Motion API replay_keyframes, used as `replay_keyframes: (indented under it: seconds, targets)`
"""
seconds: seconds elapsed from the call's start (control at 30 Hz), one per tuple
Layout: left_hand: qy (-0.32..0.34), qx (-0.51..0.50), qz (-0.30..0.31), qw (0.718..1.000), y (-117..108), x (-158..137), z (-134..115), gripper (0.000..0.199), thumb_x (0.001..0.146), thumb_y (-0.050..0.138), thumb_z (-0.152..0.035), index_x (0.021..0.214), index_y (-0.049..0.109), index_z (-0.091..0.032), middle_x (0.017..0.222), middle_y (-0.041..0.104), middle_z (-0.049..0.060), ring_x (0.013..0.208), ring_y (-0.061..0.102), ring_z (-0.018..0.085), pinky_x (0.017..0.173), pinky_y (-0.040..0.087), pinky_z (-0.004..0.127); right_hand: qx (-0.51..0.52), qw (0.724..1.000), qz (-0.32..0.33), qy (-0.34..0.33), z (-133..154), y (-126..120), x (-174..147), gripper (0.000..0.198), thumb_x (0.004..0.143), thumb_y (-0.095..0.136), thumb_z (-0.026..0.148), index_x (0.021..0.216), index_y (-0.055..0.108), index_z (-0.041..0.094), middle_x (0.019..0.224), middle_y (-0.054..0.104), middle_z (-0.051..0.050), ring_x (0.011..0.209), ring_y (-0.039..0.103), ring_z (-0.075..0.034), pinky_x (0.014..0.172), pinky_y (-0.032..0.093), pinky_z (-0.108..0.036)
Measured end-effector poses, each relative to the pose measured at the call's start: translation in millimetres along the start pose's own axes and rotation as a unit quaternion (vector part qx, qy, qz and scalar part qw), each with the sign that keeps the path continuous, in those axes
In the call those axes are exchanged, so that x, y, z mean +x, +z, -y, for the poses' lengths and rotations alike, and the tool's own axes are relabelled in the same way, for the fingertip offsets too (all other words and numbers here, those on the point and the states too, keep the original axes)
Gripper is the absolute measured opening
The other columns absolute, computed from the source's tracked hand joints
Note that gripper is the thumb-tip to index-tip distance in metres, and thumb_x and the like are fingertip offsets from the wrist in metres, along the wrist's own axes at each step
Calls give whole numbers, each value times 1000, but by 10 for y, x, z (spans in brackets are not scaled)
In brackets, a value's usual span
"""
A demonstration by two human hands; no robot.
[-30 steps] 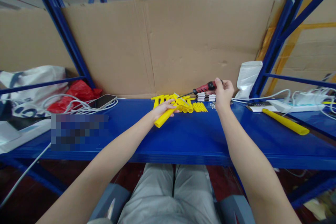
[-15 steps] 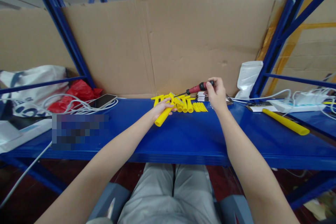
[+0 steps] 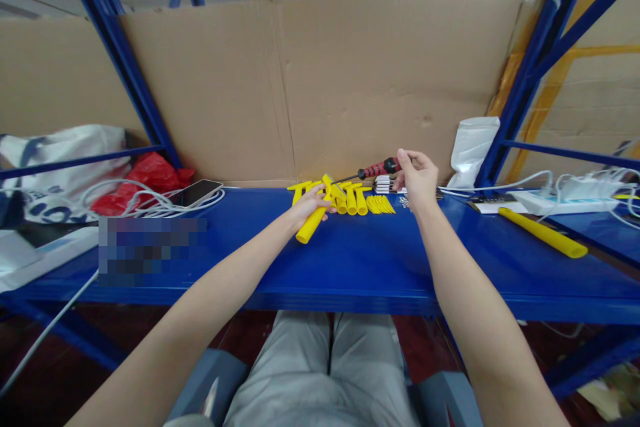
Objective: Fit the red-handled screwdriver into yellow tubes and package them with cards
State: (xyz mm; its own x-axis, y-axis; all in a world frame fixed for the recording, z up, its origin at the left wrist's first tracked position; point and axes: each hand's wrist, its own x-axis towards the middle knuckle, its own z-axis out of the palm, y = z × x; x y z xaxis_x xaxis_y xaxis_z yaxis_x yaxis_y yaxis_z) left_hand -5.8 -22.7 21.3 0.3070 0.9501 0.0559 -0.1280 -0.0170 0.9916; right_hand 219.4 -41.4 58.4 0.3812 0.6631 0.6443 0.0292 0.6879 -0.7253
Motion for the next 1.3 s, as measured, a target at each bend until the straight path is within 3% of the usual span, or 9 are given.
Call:
replay_keyframes:
  seconds: [0.27, 0.53, 0.73, 1.03, 1.3]
  targets:
    - [28, 7, -25, 999, 19, -22, -26, 72, 67, 49, 1, 134, 33, -21, 121, 55, 13, 57, 62, 11, 38, 38, 18, 82, 993, 57, 63, 82, -7, -5, 33, 68, 70, 48, 78, 55, 20, 53, 60, 4, 44, 58, -11, 39, 43, -20]
    - [59, 19, -54, 997, 35, -46, -35, 73, 66, 47, 1, 133, 35, -25, 125, 53, 10, 60, 61, 10, 37, 37, 16, 75, 996, 24, 45, 65, 9, -17, 41, 59, 76, 50, 64, 47, 21, 48, 50, 8, 34, 45, -6, 30, 34, -18]
    - [62, 28, -58, 996, 63, -60, -36, 77, 65, 47, 2, 135, 33, -27, 123, 54, 9, 59, 60, 9, 37, 36, 16, 89, 994, 6, 71, 73, 21, -14, 37, 61, 75, 48, 66, 50, 21, 40, 41, 10, 29, 37, -5, 27, 31, -18]
    - [66, 25, -74, 995, 69, -71, -51, 74, 66, 46, 2, 134, 33, -23, 133, 45, 11, 55, 56, 6, 35, 36, 16, 111, 986, 54, 109, 174, 25, -53, 28, 68, 72, 42, 77, 57, 19, 55, 59, 4, 41, 52, -7, 35, 38, -17]
    - [76, 30, -80, 993, 68, -72, -50, 77, 65, 47, 3, 135, 34, -26, 135, 43, 11, 57, 57, 7, 35, 36, 16, 103, 992, 17, 76, 102, 23, -25, 36, 61, 76, 43, 64, 49, 20, 53, 54, 6, 36, 45, -5, 31, 34, -17]
